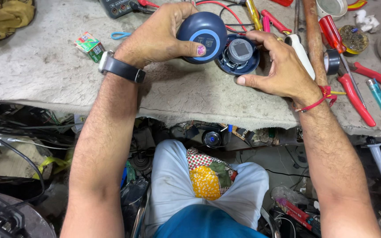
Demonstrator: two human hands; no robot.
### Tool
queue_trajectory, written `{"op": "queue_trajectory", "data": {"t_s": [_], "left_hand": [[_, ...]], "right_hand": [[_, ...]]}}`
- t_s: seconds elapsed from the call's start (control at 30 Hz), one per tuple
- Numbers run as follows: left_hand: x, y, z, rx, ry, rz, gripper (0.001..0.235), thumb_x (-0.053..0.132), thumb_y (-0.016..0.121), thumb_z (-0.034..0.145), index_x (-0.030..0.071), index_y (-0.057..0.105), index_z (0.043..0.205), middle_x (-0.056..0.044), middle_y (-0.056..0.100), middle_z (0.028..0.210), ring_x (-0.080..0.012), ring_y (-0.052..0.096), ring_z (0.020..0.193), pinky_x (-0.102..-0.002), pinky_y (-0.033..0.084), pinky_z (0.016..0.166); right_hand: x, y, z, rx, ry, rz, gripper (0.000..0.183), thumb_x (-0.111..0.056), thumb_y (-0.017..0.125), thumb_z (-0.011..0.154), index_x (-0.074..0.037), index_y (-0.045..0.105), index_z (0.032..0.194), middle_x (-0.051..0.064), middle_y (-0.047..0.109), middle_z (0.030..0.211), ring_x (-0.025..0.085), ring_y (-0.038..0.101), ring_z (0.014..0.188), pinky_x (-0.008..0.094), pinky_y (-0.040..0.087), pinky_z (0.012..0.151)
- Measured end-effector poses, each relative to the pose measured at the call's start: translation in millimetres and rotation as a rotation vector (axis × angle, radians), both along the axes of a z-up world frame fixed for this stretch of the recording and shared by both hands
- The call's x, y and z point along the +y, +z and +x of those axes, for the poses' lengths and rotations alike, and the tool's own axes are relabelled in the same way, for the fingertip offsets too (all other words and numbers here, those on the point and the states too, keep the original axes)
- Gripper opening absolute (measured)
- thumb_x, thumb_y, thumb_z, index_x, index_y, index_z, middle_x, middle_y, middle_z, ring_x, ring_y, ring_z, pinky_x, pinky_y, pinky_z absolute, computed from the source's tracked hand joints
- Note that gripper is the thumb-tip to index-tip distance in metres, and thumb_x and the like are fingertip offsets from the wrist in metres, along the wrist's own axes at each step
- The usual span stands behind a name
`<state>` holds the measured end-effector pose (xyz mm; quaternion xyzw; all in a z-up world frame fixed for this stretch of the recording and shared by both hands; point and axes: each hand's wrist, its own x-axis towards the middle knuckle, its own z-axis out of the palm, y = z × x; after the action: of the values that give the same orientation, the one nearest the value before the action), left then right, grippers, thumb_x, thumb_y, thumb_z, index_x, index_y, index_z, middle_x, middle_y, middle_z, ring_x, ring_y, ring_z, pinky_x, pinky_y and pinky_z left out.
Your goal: The person disassembles a small blue electronic device, removes a battery, and uses a soldering iron to work on the internal wiring. They then reassemble the device and test it by pressing a button.
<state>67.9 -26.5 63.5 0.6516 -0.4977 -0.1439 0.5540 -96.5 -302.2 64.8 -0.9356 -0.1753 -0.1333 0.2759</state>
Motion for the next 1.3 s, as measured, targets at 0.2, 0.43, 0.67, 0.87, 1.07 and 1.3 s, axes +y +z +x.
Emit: {"op": "queue_trajectory", "data": {"t_s": [0.2, 0.43, 0.67, 0.87, 1.07, 1.3], "left_hand": [[4, -1, -12, -0.375, 0.112, -0.002, 0.033, 0.01, 0.089, 0.082, 0.006, 0.07, 0.11, -0.006, 0.075, 0.103, -0.0208, 0.073, 0.095, -0.035, 0.059, 0.087], [24, 3, -68, -0.9, 0.295, 0.094, 0.034, 0.011, 0.08, 0.079, 0.011, 0.076, 0.113, -0.004, 0.073, 0.117, -0.0283, 0.062, 0.116, -0.044, 0.046, 0.095], [36, 4, -89, -0.846, 0.238, 0.058, 0.042, 0.029, 0.082, 0.084, 0.01, 0.074, 0.121, -0.009, 0.067, 0.126, -0.0311, 0.059, 0.122, -0.046, 0.046, 0.099], [33, -2, -98, -0.832, 0.151, 0.013, 0.048, 0.037, 0.082, 0.085, 0.008, 0.072, 0.121, -0.011, 0.066, 0.129, -0.034, 0.058, 0.124, -0.048, 0.046, 0.099], [39, -7, -99, -0.723, 0.385, -0.132, 0.066, 0.047, 0.081, 0.097, 0.005, 0.054, 0.14, -0.015, 0.061, 0.141, -0.0334, 0.058, 0.126, -0.048, 0.048, 0.112], [34, -17, -101, -0.548, 0.528, 0.114, 0.091, 0.054, 0.075, 0.097, -0.008, 0.035, 0.151, -0.014, 0.074, 0.119, -0.0342, 0.064, 0.11, -0.049, 0.045, 0.09]], "right_hand": [[2, -3, -2, 0.023, -0.035, 0.058, 0.094, -0.036, 0.095, 0.076, -0.003, 0.05, 0.152, 0.018, 0.062, 0.142, 0.028, 0.062, 0.132, 0.039, 0.051, 0.112], [-8, -6, 3, 0.053, -0.027, 0.133, 0.095, -0.03, 0.096, 0.072, -0.005, 0.05, 0.151, 0.012, 0.062, 0.14, 0.023, 0.061, 0.128, 0.038, 0.049, 0.113], [-12, -14, 9, 0.052, 0.06, 0.194, 0.11, -0.03, 0.093, 0.076, 0.002, 0.03, 0.161, 0.02, 0.051, 0.154, 0.03, 0.05, 0.146, 0.043, 0.039, 0.124], [-13, -20, 16, 0.081, -0.069, 0.093, 0.099, -0.03, 0.092, 0.082, 0.0, 0.036, 0.158, 0.021, 0.059, 0.153, 0.029, 0.056, 0.146, 0.042, 0.043, 0.124], [-11, -14, 20, 0.031, -0.133, 0.085, 0.081, -0.024, 0.092, 0.086, -0.003, 0.052, 0.153, 0.012, 0.07, 0.134, 0.022, 0.067, 0.122, 0.036, 0.053, 0.107], [9, -1, -10, -0.308, -0.171, -0.015, 0.061, -0.018, 0.088, 0.092, 0.003, 0.057, 0.14, 0.017, 0.06, 0.128, 0.021, 0.065, 0.106, 0.031, 0.056, 0.088]]}}
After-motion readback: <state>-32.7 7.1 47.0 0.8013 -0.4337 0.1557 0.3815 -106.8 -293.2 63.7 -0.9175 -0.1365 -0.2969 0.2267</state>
